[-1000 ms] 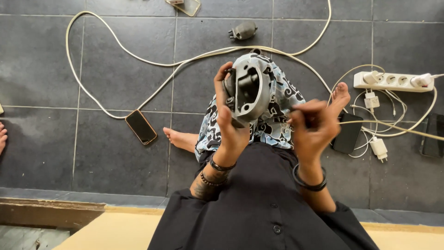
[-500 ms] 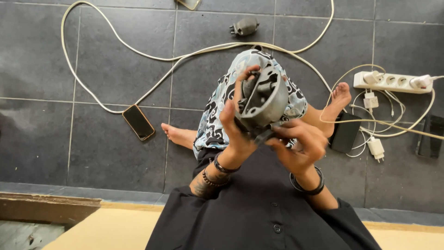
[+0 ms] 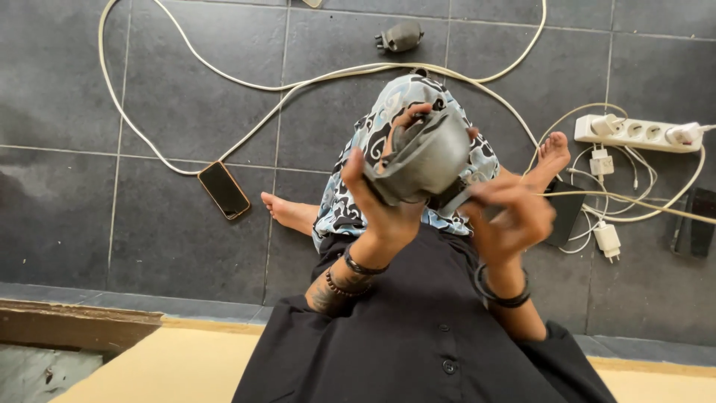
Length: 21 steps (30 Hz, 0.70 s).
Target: Cleaning a metal engine component using a brush and a scraping tool to remove dirt and grime.
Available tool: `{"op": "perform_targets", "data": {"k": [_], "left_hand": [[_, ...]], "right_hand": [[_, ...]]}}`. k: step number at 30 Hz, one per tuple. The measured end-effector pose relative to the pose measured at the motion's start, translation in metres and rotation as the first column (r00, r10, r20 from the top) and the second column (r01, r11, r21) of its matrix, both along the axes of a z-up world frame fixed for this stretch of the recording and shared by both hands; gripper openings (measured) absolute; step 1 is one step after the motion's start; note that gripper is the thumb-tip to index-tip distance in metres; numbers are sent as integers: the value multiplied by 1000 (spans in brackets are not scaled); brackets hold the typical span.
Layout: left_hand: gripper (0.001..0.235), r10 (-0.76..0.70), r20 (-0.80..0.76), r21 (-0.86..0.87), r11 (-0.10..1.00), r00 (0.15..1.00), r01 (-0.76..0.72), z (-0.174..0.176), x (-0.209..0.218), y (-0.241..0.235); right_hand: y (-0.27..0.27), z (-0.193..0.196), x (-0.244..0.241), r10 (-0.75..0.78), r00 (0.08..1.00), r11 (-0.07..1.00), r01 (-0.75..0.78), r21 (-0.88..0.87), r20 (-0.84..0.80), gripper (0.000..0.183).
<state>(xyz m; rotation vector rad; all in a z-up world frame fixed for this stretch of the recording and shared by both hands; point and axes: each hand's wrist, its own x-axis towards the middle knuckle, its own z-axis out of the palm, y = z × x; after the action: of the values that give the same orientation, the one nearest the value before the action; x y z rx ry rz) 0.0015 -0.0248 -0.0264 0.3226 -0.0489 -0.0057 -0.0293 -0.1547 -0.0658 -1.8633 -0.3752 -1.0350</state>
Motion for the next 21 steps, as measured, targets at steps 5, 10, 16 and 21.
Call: {"op": "perform_targets", "data": {"k": [5,10,16,21], "left_hand": [[81,-266,40,-182,946,963,269,8,0,17],[81,-351,43,-338,876,936,344,-1,2,18],[70,-134,69,-146,979,989,143,12,1,16],[75,-276,56,-233,931,959,282,15,0,21]], "right_hand": [[2,26,-1,69,998,998,-69,5,-10,36],[8,32,2,9,996,999,-13,-49,-85,29],[20,33,-4,203,975,977,-208,-54,-92,34],[18,25,4,-23,989,993,40,109,-147,42]]}}
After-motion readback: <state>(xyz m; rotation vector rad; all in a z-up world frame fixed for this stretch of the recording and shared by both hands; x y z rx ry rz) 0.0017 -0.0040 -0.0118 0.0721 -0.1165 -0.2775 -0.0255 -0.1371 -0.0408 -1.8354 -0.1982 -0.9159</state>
